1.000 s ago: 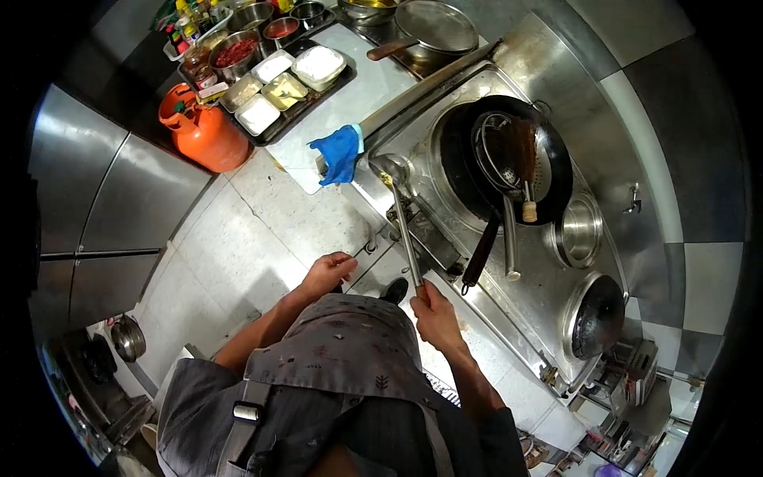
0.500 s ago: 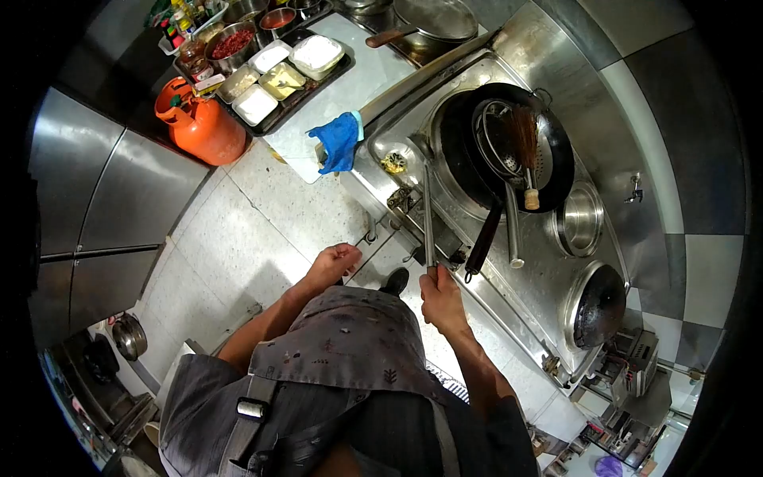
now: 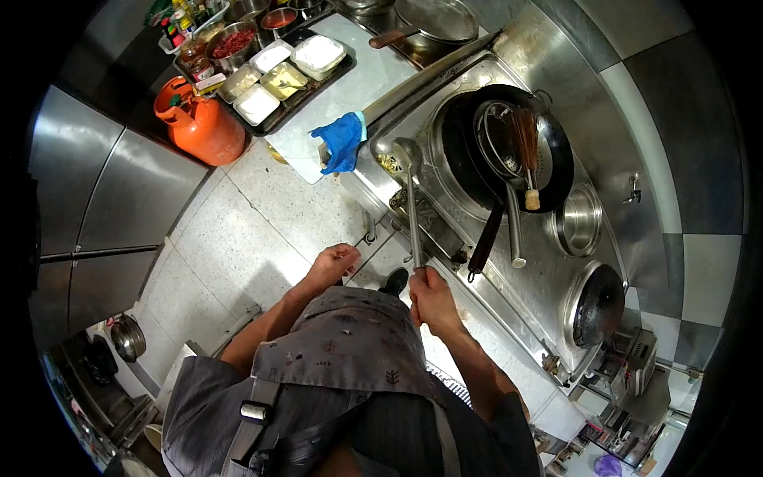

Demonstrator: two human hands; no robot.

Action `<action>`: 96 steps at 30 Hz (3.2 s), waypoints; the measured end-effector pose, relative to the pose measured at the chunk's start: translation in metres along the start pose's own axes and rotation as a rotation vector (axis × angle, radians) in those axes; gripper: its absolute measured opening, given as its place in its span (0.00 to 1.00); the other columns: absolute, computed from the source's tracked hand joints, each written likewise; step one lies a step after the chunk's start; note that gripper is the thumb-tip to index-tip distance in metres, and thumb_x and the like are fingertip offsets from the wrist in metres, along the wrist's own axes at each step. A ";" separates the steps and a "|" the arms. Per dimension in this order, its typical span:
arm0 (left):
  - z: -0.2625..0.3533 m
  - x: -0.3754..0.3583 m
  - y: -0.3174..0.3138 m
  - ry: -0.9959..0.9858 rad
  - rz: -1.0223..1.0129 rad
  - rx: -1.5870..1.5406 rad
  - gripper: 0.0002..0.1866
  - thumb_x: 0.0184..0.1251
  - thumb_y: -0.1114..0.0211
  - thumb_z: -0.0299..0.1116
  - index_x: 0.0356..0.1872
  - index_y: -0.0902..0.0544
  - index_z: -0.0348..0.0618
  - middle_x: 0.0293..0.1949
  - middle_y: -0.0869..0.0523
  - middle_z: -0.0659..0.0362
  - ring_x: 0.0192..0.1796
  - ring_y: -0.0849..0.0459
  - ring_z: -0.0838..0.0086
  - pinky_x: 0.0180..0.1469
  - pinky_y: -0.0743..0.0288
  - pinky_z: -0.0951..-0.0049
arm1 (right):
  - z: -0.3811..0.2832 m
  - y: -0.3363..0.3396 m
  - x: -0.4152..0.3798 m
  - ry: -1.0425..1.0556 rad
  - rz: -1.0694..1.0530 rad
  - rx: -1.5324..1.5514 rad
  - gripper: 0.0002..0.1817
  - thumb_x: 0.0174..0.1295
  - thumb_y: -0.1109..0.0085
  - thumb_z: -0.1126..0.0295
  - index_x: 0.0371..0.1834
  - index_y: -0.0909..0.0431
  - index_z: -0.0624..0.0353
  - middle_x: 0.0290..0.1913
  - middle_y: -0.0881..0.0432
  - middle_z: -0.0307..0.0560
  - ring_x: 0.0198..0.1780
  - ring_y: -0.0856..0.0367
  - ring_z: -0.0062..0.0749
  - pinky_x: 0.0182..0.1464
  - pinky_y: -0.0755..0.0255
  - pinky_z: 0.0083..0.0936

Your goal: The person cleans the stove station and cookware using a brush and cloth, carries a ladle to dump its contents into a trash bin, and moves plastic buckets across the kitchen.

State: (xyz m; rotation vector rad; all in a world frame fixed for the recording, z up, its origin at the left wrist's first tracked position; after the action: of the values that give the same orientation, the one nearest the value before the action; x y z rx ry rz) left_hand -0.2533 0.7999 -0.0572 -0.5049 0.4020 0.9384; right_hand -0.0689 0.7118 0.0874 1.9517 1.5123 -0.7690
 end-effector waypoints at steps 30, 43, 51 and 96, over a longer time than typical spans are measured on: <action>-0.017 -0.011 -0.006 0.053 0.021 0.067 0.18 0.71 0.36 0.46 0.47 0.18 0.40 0.36 0.16 0.62 0.36 0.19 0.77 0.41 0.25 0.73 | -0.010 0.054 0.017 0.137 0.209 -0.328 0.11 0.72 0.51 0.63 0.36 0.33 0.59 0.21 0.32 0.39 0.11 0.36 0.23 0.11 0.42 0.26; -0.023 -0.006 0.006 0.046 0.042 0.003 0.16 0.69 0.34 0.41 0.44 0.18 0.36 0.34 0.15 0.62 0.34 0.19 0.79 0.40 0.24 0.76 | 0.003 0.044 0.005 0.056 0.161 -0.173 0.11 0.72 0.50 0.63 0.39 0.32 0.60 0.22 0.32 0.39 0.11 0.36 0.23 0.10 0.43 0.27; -0.010 -0.005 0.004 0.014 0.034 0.056 0.15 0.70 0.34 0.39 0.42 0.18 0.35 0.33 0.15 0.61 0.33 0.19 0.79 0.39 0.24 0.75 | -0.009 0.022 -0.005 -0.038 0.031 -0.003 0.13 0.73 0.48 0.60 0.41 0.31 0.59 0.23 0.31 0.39 0.12 0.36 0.22 0.10 0.45 0.25; -0.026 0.018 0.016 0.037 0.078 -0.009 0.12 0.70 0.35 0.37 0.42 0.17 0.35 0.33 0.16 0.63 0.34 0.20 0.80 0.40 0.24 0.76 | 0.000 -0.024 -0.003 -0.113 -0.023 -0.050 0.15 0.75 0.53 0.58 0.45 0.34 0.61 0.26 0.30 0.42 0.12 0.34 0.24 0.12 0.41 0.26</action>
State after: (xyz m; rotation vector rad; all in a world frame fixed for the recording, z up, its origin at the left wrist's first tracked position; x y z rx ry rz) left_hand -0.2600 0.8051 -0.0921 -0.5184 0.4537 1.0076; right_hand -0.0926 0.7156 0.0877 1.8258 1.4752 -0.8290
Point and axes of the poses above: each hand's wrist, its own x-axis towards the middle knuckle, its own y-axis out of the back of the hand, z = x × y, the point moved 9 cm from there along x, towards the middle knuckle
